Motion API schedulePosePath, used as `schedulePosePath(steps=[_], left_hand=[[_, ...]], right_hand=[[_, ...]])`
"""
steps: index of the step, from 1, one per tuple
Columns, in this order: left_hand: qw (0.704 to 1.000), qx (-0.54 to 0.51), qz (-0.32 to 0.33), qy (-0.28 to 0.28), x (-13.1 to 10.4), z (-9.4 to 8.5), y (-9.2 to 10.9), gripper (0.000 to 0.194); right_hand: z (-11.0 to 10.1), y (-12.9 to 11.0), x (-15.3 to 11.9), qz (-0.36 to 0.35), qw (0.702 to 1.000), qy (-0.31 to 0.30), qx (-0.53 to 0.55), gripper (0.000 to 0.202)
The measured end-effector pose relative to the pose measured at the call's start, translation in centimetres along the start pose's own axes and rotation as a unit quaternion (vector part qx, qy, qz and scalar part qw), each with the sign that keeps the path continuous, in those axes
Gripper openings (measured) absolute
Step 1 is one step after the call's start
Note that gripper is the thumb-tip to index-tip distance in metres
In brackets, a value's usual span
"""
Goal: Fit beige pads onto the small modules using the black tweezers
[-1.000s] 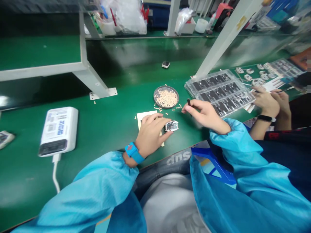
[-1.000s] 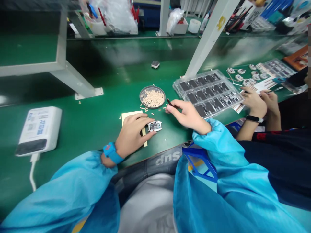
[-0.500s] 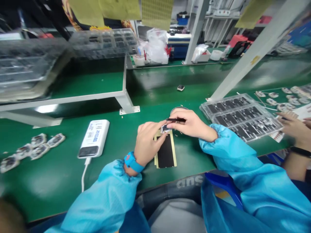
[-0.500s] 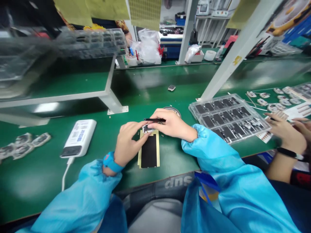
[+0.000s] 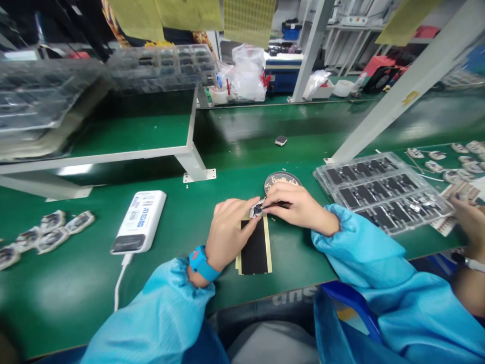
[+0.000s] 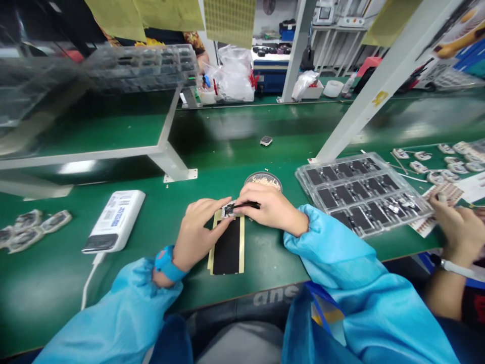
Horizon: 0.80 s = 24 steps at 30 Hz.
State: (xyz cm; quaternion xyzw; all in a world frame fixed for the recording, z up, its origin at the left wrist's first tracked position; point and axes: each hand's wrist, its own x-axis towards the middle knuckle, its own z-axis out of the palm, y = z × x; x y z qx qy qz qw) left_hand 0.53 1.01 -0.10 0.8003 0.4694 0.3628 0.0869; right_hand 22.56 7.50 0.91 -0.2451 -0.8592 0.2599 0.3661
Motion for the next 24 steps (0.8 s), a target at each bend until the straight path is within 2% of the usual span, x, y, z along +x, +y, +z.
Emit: schedulePosePath(steps=[9, 15, 19, 24], left_hand=[[1.0, 0.004, 0.0, -0.016, -0.3, 0.4, -0.1, 0.036], [1.0, 0.006, -0.02, -0.021, -0.3, 0.4, -0.3, 0.034], [0.999, -0.006, -0.052, -0.01, -0.3, 0.6, -0.6, 0.036], [0.999, -0.01, -0.045, -0.006, -0.4, 0.6, -0.4, 0.034]], right_hand=[[0.9, 0.4, -0.5, 0.008, 1.0, 0.002, 0.005, 0.013], [0.7, 0.6, -0.5, 0.017, 1.0, -0.009, 0.021, 0.012], [-0.2, 1.1, -0.2, 0.016, 0.999, 0.039, 0.005, 0.012], [-0.3, 1.3, -0.1, 0.025, 0.996, 0.086, -0.022, 0.01]])
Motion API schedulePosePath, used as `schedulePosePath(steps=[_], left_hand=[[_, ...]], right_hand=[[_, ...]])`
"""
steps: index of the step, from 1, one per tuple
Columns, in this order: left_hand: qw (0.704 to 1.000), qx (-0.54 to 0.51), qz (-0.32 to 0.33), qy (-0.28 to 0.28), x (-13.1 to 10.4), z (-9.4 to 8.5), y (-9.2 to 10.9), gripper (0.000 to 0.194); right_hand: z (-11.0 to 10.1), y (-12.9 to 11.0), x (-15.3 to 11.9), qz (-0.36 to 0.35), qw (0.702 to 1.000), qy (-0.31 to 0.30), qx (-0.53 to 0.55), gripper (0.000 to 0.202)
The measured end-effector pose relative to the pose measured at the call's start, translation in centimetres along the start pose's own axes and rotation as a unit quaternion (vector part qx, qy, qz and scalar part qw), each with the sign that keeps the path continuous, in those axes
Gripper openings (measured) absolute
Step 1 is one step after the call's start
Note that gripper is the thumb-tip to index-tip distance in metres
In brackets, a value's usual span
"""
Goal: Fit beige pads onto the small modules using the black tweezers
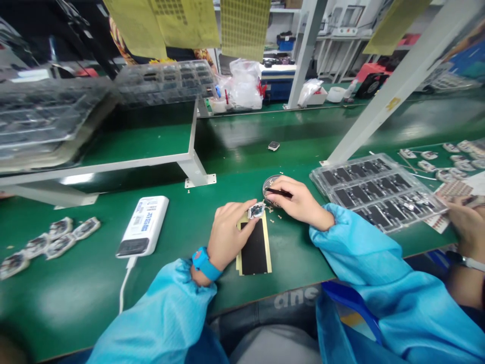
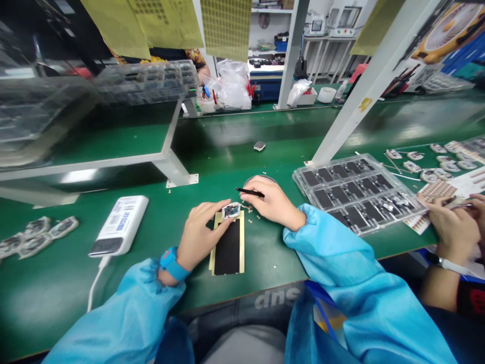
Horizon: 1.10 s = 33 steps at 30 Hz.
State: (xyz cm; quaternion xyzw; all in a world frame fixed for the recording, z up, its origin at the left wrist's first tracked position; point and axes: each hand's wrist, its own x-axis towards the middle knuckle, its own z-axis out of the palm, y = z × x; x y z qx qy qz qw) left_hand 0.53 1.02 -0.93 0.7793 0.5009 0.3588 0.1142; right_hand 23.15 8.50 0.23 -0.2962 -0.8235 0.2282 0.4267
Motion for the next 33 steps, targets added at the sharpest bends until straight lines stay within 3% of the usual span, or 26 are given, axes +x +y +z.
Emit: schedulePosePath(steps=[5, 13, 18, 26, 33], left_hand=[[1.0, 0.007, 0.012, -0.008, -0.2, 0.1, 0.1, 0.035], [1.0, 0.008, 0.011, -0.005, -0.2, 0.1, 0.2, 0.034], [1.0, 0.008, 0.005, -0.009, -0.2, 0.3, 0.3, 0.033], [1.0, -0.008, -0.016, -0.001, 0.0, 0.1, 0.0, 0.034], [1.0, -0.011, 0.002, 0.0, -0.2, 0.1, 0.4, 0.032]], right_hand=[[1.2, -0.2, -0.4, -0.044, 0.998, -0.025, 0.045, 0.014], [1.7, -0.1, -0.9, -0.051, 0.997, -0.045, 0.026, 0.015], [1.8, -0.3, -1.2, -0.027, 0.995, -0.091, -0.008, 0.011], [0.8, 0.3, -0.3, 0.043, 0.999, 0.009, 0.0, 0.007], [1.8, 0.0, -0.8, -0.038, 0.998, -0.023, 0.041, 0.018]])
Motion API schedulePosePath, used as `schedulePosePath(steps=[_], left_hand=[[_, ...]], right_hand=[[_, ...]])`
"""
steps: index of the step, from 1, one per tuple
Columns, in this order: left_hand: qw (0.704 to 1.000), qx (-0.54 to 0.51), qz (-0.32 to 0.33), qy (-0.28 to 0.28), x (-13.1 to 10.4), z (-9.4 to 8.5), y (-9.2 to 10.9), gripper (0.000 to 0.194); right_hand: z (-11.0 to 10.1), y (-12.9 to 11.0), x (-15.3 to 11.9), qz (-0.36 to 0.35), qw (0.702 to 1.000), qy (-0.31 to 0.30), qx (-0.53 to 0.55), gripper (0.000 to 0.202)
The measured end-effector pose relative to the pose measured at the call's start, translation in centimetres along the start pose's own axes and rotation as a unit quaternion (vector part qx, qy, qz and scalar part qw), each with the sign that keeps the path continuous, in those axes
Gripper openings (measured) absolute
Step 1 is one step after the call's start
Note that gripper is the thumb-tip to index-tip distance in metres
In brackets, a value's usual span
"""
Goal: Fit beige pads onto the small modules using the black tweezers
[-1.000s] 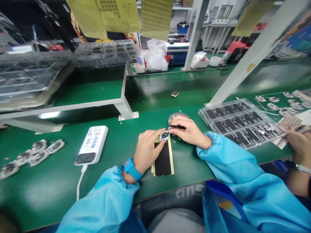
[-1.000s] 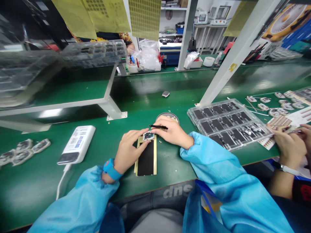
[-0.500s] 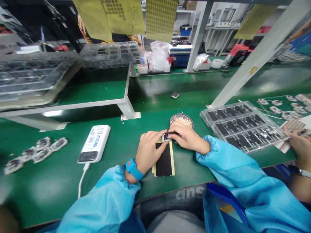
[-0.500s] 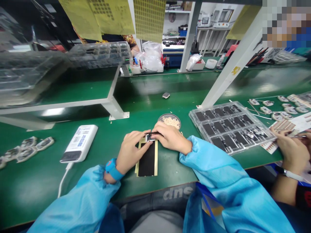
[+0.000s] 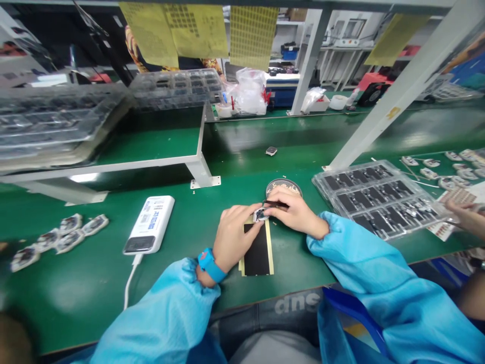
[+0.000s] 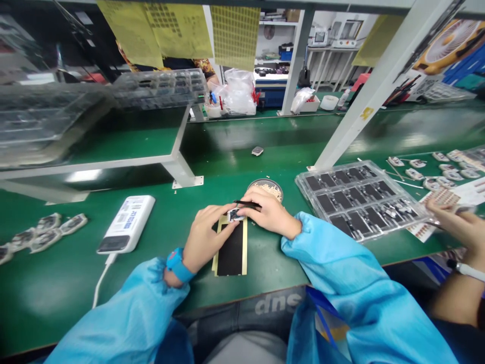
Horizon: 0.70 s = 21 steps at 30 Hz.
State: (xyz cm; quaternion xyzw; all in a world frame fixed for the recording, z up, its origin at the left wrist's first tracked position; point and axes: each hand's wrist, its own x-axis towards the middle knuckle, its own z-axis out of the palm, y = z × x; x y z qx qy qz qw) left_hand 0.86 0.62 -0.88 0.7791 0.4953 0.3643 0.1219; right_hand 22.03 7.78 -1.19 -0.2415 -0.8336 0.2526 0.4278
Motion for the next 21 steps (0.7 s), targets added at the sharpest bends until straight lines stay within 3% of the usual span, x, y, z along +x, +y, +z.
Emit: schedulePosePath(steps=[7, 12, 15, 18, 21], left_hand=[[1.0, -0.001, 0.004, 0.009, 0.0, 0.0, 0.0, 0.033], [1.0, 0.013, -0.013, 0.005, 0.0, 0.1, 0.0, 0.034], [1.0, 0.005, -0.025, 0.013, 0.1, 0.1, -0.1, 0.035], [0.999, 0.003, -0.037, 0.013, 0.2, 0.0, -0.3, 0.035], [0.999, 0.006, -0.052, 0.007, 0.3, -0.1, -0.5, 0.034]], right_hand=[[0.0, 0.1, -0.2, -0.025, 0.999, -0.017, -0.023, 0.016], [0.4, -0.7, -0.3, 0.009, 0.996, -0.074, -0.051, 0.01], [0.2, -0.8, -0.2, 0.021, 0.999, -0.037, -0.026, 0.008], [-1.0, -0.3, 0.0, 0.106, 0.988, 0.026, -0.111, 0.015], [-2.7, 0.6, -0.1, 0.219, 0.948, 0.008, -0.233, 0.025]])
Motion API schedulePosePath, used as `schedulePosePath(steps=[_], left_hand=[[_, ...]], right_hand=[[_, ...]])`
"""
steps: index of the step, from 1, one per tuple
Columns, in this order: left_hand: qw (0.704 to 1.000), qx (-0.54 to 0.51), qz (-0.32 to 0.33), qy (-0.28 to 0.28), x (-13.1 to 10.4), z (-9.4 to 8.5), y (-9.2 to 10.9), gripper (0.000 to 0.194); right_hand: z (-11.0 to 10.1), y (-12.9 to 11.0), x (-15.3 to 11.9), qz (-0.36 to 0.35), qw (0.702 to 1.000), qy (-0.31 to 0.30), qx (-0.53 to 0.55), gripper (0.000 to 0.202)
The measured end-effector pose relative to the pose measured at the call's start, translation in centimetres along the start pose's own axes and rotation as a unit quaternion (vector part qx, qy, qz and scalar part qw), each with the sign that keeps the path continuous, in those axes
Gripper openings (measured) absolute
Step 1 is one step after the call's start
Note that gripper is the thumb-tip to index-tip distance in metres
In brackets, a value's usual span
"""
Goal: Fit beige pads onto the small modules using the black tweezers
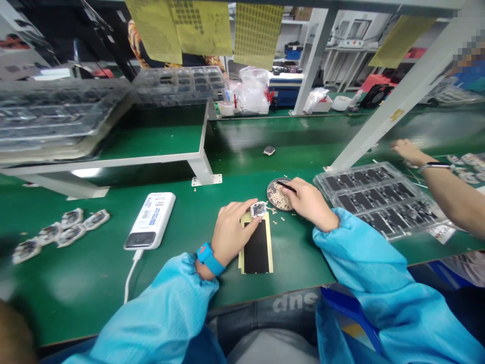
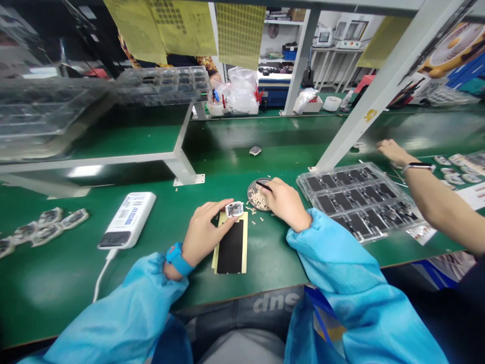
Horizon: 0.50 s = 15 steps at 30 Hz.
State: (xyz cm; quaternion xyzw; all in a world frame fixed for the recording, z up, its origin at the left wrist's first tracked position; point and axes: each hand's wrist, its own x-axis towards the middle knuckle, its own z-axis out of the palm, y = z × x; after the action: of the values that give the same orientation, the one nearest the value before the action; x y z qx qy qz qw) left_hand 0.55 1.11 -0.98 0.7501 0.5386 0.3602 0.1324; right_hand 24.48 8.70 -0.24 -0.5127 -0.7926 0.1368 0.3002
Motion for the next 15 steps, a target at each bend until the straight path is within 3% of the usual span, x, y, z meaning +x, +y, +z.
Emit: schedulePosePath(steps=[3, 7, 10, 13, 15], left_hand=[[1.0, -0.004, -0.021, -0.004, 0.3, 0.1, -0.7, 0.034], [1.0, -0.01, -0.013, 0.012, 2.5, 0.3, -2.7, 0.032], [1.0, 0.018, 0.012, 0.017, 6.3, 0.6, -4.5, 0.035], [0.991, 0.124, -0.027, 0.048, 11.0, 1.7, -5.4, 0.054], [0.981, 0.186, -0.038, 0.037, 14.0, 3.1, -5.3, 0.067]], right_hand=[[-0.6, 0.9, 0.2, 0.03, 0.999, 0.023, 0.017, 0.025], [-0.8, 0.2, 0.4, 0.006, 0.991, 0.09, 0.101, 0.023], [-1.3, -0.8, 0.4, -0.01, 0.985, 0.106, 0.136, 0.029], [-1.9, -1.4, 0.0, -0.002, 0.984, 0.1, 0.15, 0.046], [-2.1, -1.6, -0.2, 0.006, 0.982, 0.087, 0.17, 0.054]])
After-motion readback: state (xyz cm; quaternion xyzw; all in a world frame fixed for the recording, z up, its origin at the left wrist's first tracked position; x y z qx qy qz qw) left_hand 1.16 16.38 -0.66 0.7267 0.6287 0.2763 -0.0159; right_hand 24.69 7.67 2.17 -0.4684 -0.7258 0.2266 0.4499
